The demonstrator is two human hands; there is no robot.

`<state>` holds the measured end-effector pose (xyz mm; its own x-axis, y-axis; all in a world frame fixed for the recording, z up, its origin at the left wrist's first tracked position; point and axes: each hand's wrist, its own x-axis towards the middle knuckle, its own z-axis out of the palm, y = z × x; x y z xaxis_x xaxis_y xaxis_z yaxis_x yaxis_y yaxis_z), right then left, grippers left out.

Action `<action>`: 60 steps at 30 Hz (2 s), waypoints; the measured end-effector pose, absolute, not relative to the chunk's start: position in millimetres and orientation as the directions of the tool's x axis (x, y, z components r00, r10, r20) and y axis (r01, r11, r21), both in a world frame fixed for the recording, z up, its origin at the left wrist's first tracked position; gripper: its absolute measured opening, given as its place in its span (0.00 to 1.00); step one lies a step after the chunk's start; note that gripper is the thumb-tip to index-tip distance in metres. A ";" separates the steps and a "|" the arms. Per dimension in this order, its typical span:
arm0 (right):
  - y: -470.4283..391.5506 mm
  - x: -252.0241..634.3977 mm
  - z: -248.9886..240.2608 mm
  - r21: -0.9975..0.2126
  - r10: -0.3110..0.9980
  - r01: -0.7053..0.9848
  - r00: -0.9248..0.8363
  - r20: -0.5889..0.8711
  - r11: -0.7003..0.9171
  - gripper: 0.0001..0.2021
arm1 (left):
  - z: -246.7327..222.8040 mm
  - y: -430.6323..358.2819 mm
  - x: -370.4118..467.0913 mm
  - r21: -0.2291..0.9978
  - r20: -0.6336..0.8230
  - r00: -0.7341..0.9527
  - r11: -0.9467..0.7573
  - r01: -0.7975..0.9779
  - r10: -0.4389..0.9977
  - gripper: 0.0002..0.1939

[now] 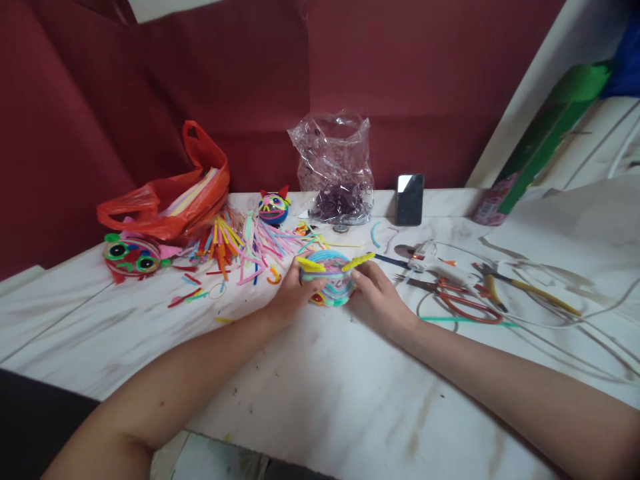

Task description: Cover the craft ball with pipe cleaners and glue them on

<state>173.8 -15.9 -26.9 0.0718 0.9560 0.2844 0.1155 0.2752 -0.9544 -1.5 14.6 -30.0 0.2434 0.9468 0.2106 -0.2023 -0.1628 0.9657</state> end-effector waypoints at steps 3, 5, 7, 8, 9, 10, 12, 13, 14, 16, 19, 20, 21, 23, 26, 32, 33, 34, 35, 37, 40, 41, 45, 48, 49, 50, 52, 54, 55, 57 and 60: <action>-12.3 177.0 -27.5 -0.977 0.964 0.077 0.164 0.208 0.198 0.23 | -29.1 21.3 -3.5 0.919 0.189 0.219 -0.094 -0.383 0.957 0.32; -10.5 178.4 -28.2 -0.981 0.963 0.060 0.188 0.194 0.186 0.23 | -27.4 23.9 -4.6 0.884 0.179 0.197 -0.070 -0.462 0.964 0.29; -9.3 179.1 -29.5 -0.981 0.966 0.052 0.175 0.192 0.186 0.22 | -25.3 25.4 -5.8 0.863 0.151 0.183 -0.039 -0.504 0.971 0.25; -8.8 179.3 -30.3 -0.981 0.967 0.044 0.165 0.191 0.187 0.21 | -24.3 26.0 -6.4 0.856 0.124 0.188 -0.009 -0.517 0.974 0.22; -8.5 179.5 -31.2 -0.982 0.970 0.032 0.156 0.187 0.185 0.21 | -23.2 26.5 -7.0 0.847 0.090 0.194 0.028 -0.531 0.977 0.20; -8.1 179.5 -32.1 -0.983 0.972 0.020 0.149 0.183 0.182 0.20 | -22.1 27.0 -7.7 0.833 0.051 0.200 0.069 -0.549 0.978 0.19; -7.7 179.4 -33.5 -0.985 0.974 0.003 0.145 0.173 0.174 0.20 | -19.7 27.6 -9.0 0.802 -0.022 0.213 0.144 -0.580 0.977 0.17; -7.5 179.2 -33.9 -0.985 0.975 -0.001 0.145 0.168 0.170 0.19 | -18.6 27.6 -9.6 0.793 -0.046 0.215 0.167 -0.587 0.976 0.16; -7.4 178.9 -34.3 -0.986 0.975 -0.003 0.145 0.165 0.168 0.19 | -17.5 27.3 -10.2 0.788 -0.066 0.214 0.183 -0.588 0.975 0.16; -7.3 178.0 -34.8 -0.986 0.977 -0.015 0.134 0.163 0.167 0.18 | -15.6 25.9 -10.9 0.787 -0.099 0.222 0.212 -0.579 0.970 0.16; -6.2 177.2 -36.9 -0.982 0.976 -0.015 0.106 0.188 0.190 0.18 | -13.7 21.8 -11.1 0.789 -0.124 0.228 0.235 -0.568 0.966 0.15; -5.6 177.2 -38.0 -0.979 0.974 0.006 0.100 0.201 0.201 0.18 | -13.2 20.2 -11.0 0.791 -0.132 0.231 0.243 -0.562 0.964 0.15; -5.0 177.5 -39.1 -0.977 0.972 0.036 0.098 0.214 0.211 0.18 | -12.7 18.7 -10.8 0.795 -0.140 0.235 0.251 -0.552 0.962 0.15; -4.4 178.0 -40.9 -0.968 0.967 0.090 0.089 0.240 0.232 0.19 | -11.7 16.1 -10.3 0.814 -0.153 0.248 0.264 -0.517 0.957 0.14; -5.8 177.2 -41.4 -0.949 0.952 0.081 0.021 0.307 0.304 0.20 | -10.1 13.5 -9.0 0.852 -0.141 0.269 0.256 -0.457 0.953 0.14; -11.8 171.0 -45.6 -0.923 0.904 0.025 -0.212 0.370 0.384 0.44 | -8.2 9.5 -5.3 0.888 -0.043 0.327 0.186 -0.420 0.944 0.16; -12.3 170.5 -47.4 -0.925 0.903 0.009 -0.223 0.368 0.379 0.47 | -8.3 8.7 -4.5 0.890 -0.027 0.323 0.170 -0.423 0.946 0.16; -12.7 170.1 -49.2 -0.927 0.899 -0.014 -0.235 0.368 0.376 0.48 | -8.4 7.8 -3.6 0.891 -0.015 0.313 0.155 -0.427 0.950 0.16; -13.0 169.9 -50.7 -0.927 0.895 -0.041 -0.248 0.371 0.373 0.50 | -8.7 6.8 -2.6 0.892 -0.007 0.299 0.141 -0.430 0.954 0.16; -13.9 169.6 -52.1 -0.924 0.886 -0.086 -0.263 0.382 0.373 0.52 | -9.6 5.0 -0.9 0.896 0.000 0.273 0.121 -0.427 0.962 0.17; -16.4 168.2 -49.8 -0.923 0.883 -0.106 -0.268 0.385 0.370 0.50 | -12.5 3.3 0.5 0.905 0.024 0.255 0.088 -0.417 0.967 0.21; -17.6 167.4 -48.3 -0.924 0.886 -0.106 -0.264 0.382 0.367 0.50 | -13.8 3.2 0.5 0.904 0.044 0.259 0.072 -0.422 0.965 0.23; -21.5 163.9 -42.9 -0.926 0.902 -0.072 -0.209 0.377 0.370 0.51 | -18.4 4.7 -1.3 0.878 0.130 0.324 0.043 -0.477 0.937 0.29; -22.0 162.8 -42.1 -0.913 0.897 -0.024 -0.179 0.405 0.407 0.52 | -19.3 5.8 -2.8 0.863 0.164 0.362 0.044 -0.503 0.917 0.30; -21.9 162.9 -42.6 -0.908 0.893 -0.010 -0.180 0.413 0.419 0.52 | -19.3 5.9 -3.0 0.859 0.170 0.363 0.043 -0.509 0.916 0.30; -21.6 163.2 -43.5 -0.904 0.889 0.003 -0.183 0.420 0.428 0.51 | -19.4 5.9 -2.9 0.858 0.172 0.360 0.040 -0.511 0.917 0.29; -21.1 164.2 -46.3 -0.895 0.884 0.039 -0.186 0.430 0.444 0.49 | -19.8 5.4 -2.5 0.874 0.159 0.351 0.033 -0.484 0.923 0.26; -20.4 165.4 -49.8 -0.883 0.880 0.094 -0.188 0.437 0.459 0.48 | -20.4 4.6 -2.2 0.906 0.147 0.351 0.017 -0.424 0.925 0.26; -20.2 165.8 -51.5 -0.874 0.877 0.126 -0.184 0.445 0.470 0.48 | -20.6 4.2 -2.3 0.919 0.149 0.353 0.003 -0.394 0.924 0.26; -20.3 166.1 -53.3 -0.855 0.868 0.169 -0.185 0.460 0.490 0.48 | -20.7 3.4 -2.7 0.930 0.163 0.352 -0.025 -0.366 0.922 0.26; -22.2 164.9 -51.2 -0.827 0.846 0.187 -0.170 0.505 0.531 0.46 | -20.4 2.5 -3.4 0.923 0.194 0.333 -0.057 -0.381 0.923 0.29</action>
<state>164.9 -22.2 -51.2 -0.1700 0.8464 0.5047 0.1872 0.5306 -0.8267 -3.4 2.5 -20.4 0.3334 0.9225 0.1944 -0.3810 -0.0568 0.9228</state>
